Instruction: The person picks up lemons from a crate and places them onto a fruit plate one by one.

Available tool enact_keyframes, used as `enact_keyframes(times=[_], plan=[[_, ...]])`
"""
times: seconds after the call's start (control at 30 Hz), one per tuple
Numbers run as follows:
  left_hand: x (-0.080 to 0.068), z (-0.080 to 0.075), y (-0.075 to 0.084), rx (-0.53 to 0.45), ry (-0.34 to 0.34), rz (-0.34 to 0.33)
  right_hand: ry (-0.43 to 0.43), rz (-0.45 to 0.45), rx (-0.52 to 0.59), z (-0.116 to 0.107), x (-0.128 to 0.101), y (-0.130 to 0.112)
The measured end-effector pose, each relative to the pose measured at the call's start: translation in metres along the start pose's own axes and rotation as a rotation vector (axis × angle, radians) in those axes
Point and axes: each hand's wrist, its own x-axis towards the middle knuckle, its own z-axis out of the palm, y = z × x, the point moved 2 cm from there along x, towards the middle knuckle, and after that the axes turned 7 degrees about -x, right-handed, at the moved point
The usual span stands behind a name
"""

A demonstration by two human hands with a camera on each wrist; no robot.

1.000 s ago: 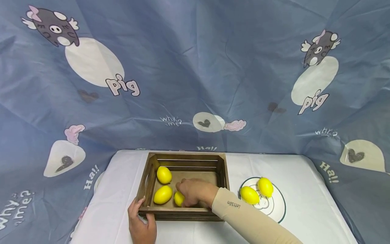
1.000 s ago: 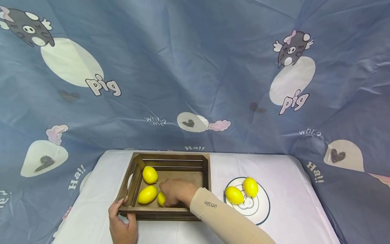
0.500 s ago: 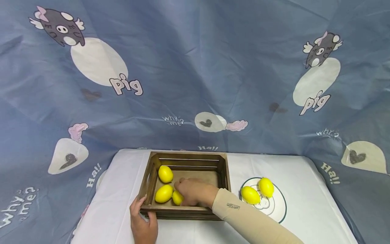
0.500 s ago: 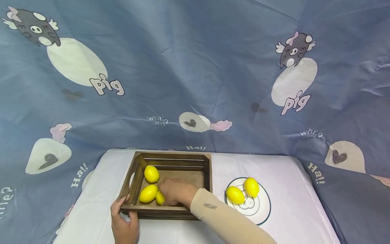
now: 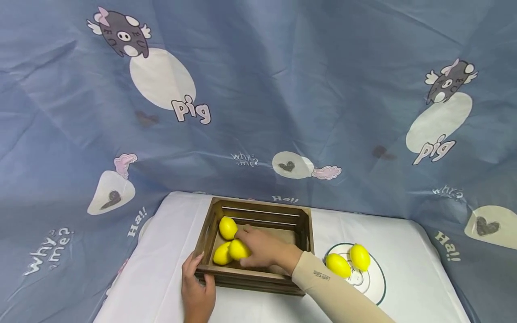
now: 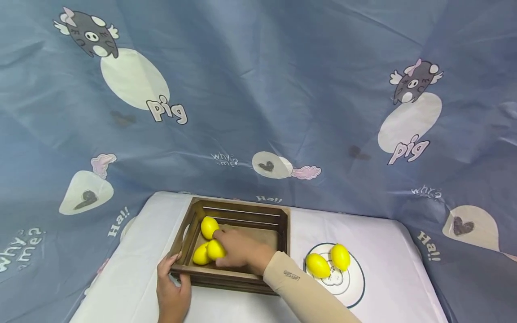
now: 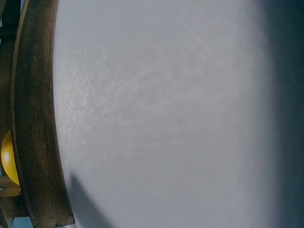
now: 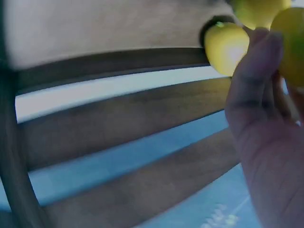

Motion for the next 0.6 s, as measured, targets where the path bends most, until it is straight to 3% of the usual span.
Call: enact_keyframes(times=[0.17,0.4,0.6], plan=[[-0.002,0.004,0.002,0.0,-0.023,0.015,0.11,0.064,0.122,-0.023,-0.011,0.016],[0.001,0.001,0.002,0.01,0.001,0.03,0.306,0.053,0.127,-0.083,-0.025,0.015],[0.002,-0.001,0.002,0.018,0.006,0.019,0.435,0.054,0.108,-0.13,-0.064,0.012]])
